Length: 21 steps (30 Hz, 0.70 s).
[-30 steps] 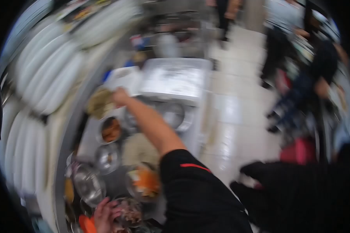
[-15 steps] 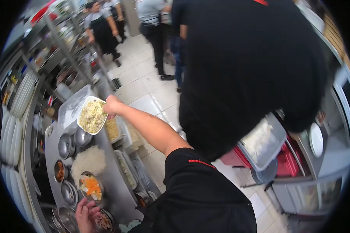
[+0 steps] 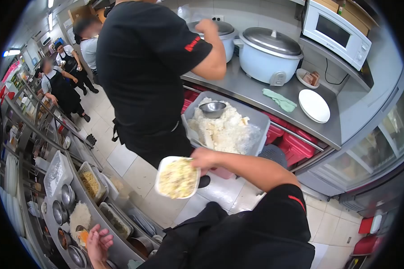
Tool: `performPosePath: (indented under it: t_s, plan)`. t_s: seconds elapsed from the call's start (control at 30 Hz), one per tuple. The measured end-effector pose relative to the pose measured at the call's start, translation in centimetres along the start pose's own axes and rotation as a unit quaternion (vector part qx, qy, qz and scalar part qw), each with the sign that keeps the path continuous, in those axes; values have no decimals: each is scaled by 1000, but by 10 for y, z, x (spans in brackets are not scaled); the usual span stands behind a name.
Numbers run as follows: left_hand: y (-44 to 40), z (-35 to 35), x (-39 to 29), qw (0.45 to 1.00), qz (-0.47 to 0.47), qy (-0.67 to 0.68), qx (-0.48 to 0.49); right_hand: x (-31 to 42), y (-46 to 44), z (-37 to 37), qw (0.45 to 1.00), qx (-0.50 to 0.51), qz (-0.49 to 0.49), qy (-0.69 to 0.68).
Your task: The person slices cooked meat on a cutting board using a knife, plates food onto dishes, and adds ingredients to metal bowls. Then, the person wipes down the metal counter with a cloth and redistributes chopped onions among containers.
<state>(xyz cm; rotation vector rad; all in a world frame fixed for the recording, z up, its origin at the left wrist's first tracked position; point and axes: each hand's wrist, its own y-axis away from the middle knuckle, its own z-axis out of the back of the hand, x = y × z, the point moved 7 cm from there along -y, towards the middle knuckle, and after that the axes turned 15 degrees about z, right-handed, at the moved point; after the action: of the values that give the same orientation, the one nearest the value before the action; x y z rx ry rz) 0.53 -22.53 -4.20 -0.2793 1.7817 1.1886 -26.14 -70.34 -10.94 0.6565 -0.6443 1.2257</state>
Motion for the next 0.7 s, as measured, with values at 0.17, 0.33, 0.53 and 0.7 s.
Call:
performPosePath:
  t_s: [0.17,0.33,0.53,0.7]
  plan:
    - [25,-73,65,996,86,34,19,-137,143,95,912,-269,-231,-206]
    - [3,-161,161,983,155,98,-5,-269,183,204,840,-449,-250,-174]
    - [52,-239,225,962,242,108,-58,-360,174,268,753,-544,-272,-251]
    - [106,-268,241,937,275,141,-161,-398,123,291,694,-584,-250,-339]
